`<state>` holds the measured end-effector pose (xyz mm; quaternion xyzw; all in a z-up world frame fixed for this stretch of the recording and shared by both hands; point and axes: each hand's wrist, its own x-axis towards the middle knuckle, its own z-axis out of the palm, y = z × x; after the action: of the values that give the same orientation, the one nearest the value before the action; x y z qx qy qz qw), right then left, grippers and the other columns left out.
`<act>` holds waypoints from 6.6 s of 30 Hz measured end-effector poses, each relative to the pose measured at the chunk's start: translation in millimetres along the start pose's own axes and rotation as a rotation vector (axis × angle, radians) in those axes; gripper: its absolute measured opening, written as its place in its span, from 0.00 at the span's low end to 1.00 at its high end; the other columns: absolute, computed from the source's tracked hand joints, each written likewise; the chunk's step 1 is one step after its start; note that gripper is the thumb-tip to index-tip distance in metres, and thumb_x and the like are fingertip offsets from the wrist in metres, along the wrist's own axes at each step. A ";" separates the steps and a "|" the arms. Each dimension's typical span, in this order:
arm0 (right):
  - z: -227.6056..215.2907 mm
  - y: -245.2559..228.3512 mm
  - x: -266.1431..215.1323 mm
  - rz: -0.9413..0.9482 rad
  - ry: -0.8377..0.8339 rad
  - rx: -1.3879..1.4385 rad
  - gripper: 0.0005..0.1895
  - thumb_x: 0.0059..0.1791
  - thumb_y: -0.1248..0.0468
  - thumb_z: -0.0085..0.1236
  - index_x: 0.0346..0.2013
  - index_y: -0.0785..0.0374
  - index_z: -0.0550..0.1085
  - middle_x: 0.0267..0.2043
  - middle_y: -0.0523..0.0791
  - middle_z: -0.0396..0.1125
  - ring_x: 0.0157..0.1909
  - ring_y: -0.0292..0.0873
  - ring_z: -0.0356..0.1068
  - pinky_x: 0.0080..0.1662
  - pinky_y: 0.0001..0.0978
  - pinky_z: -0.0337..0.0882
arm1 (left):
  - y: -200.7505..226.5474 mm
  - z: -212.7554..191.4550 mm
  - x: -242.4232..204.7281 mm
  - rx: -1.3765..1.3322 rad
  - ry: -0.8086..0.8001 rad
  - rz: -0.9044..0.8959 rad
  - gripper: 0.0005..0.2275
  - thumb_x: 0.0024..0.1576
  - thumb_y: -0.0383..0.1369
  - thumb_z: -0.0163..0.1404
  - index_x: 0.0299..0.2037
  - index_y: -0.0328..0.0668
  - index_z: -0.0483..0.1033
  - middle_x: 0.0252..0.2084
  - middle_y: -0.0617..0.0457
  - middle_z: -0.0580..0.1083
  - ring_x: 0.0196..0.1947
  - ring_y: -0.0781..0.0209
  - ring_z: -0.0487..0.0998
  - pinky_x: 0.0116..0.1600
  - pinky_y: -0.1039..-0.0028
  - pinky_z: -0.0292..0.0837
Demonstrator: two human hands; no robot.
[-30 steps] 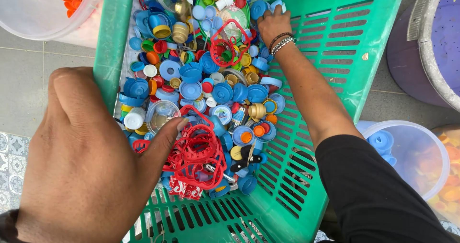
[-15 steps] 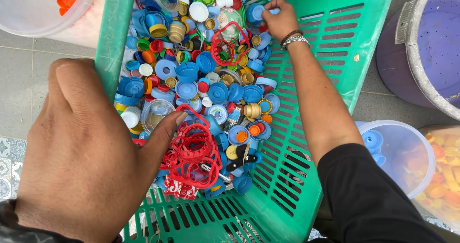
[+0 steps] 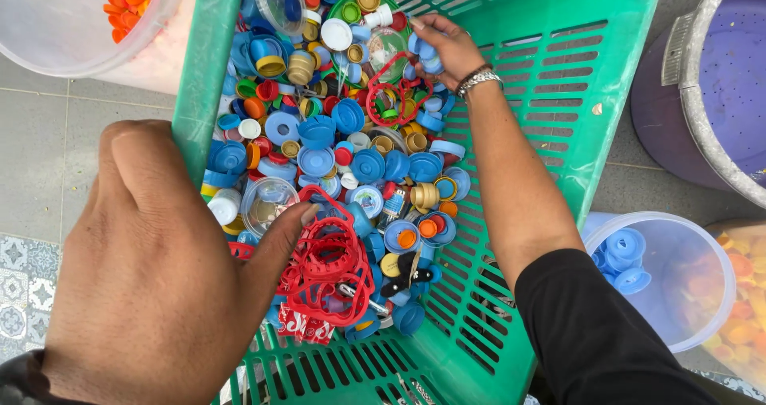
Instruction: The person sits on the floor sorting mixed plastic bottle caps from a green basket by color, picking blue caps by hand and placing them into a small bucket beside the basket, with other buckets of sorted caps nearby.
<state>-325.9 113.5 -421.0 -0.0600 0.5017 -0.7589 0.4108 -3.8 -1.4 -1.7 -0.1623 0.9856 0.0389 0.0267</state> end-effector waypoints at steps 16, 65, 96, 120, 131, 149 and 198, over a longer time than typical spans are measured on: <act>66.6 12.8 24.7 -0.727 0.154 -1.214 0.12 0.49 0.62 0.69 0.43 0.63 0.77 0.45 0.51 0.71 0.47 0.56 0.72 0.47 0.47 0.74 | -0.4 0.6 -1.3 -0.071 0.032 0.011 0.34 0.47 0.41 0.68 0.49 0.22 0.58 0.44 0.32 0.65 0.41 0.30 0.73 0.39 0.53 0.71; -24.6 -4.8 3.3 -0.432 0.142 -1.582 0.16 0.51 0.54 0.68 0.48 0.60 0.81 0.46 0.54 0.73 0.47 0.58 0.73 0.49 0.51 0.74 | -0.1 0.3 1.6 0.122 -0.003 -0.001 0.36 0.48 0.45 0.70 0.46 0.21 0.58 0.37 0.33 0.66 0.33 0.31 0.74 0.34 0.53 0.71; -221.2 -23.3 -448.4 0.238 -0.255 -1.702 0.28 0.40 0.45 0.67 0.49 0.55 0.77 0.47 0.50 0.75 0.50 0.54 0.75 0.53 0.46 0.73 | -83.0 116.4 65.7 -0.076 0.286 0.076 0.36 0.50 0.60 0.61 0.42 0.23 0.70 0.40 0.27 0.74 0.40 0.33 0.78 0.48 0.49 0.75; -198.2 -4.4 -425.0 0.651 -0.385 -1.627 0.45 0.44 0.42 0.64 0.71 0.54 0.60 0.70 0.47 0.61 0.69 0.51 0.64 0.67 0.42 0.64 | -28.6 24.6 14.7 -0.358 0.059 -0.250 0.41 0.50 0.54 0.62 0.59 0.20 0.64 0.40 0.31 0.79 0.39 0.43 0.82 0.44 0.57 0.77; -184.6 -2.6 -440.9 0.645 -0.475 -1.841 0.38 0.48 0.48 0.66 0.68 0.56 0.64 0.59 0.51 0.69 0.62 0.53 0.69 0.62 0.45 0.69 | -29.9 26.9 13.3 -0.330 0.102 -0.207 0.40 0.50 0.53 0.63 0.59 0.20 0.64 0.41 0.29 0.78 0.41 0.42 0.82 0.45 0.57 0.76; -159.3 -20.3 -448.4 0.690 -0.488 -1.874 0.34 0.52 0.51 0.60 0.69 0.55 0.62 0.56 0.49 0.71 0.57 0.50 0.73 0.57 0.43 0.73 | -42.3 39.7 21.6 -0.320 0.130 -0.157 0.41 0.49 0.53 0.64 0.57 0.19 0.64 0.43 0.29 0.77 0.42 0.42 0.82 0.45 0.57 0.77; 223.1 -30.4 -99.6 -0.831 -0.548 -1.070 0.14 0.49 0.59 0.63 0.47 0.60 0.75 0.50 0.50 0.72 0.54 0.57 0.69 0.55 0.49 0.68 | 9.8 1.0 -7.8 -0.202 0.063 -0.090 0.33 0.49 0.40 0.66 0.52 0.26 0.58 0.42 0.35 0.69 0.36 0.37 0.78 0.35 0.51 0.73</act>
<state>-165.5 27.6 -255.2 -0.6256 0.6188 -0.4611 0.1139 0.4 10.4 -1.6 -0.2096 0.9687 0.1315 -0.0188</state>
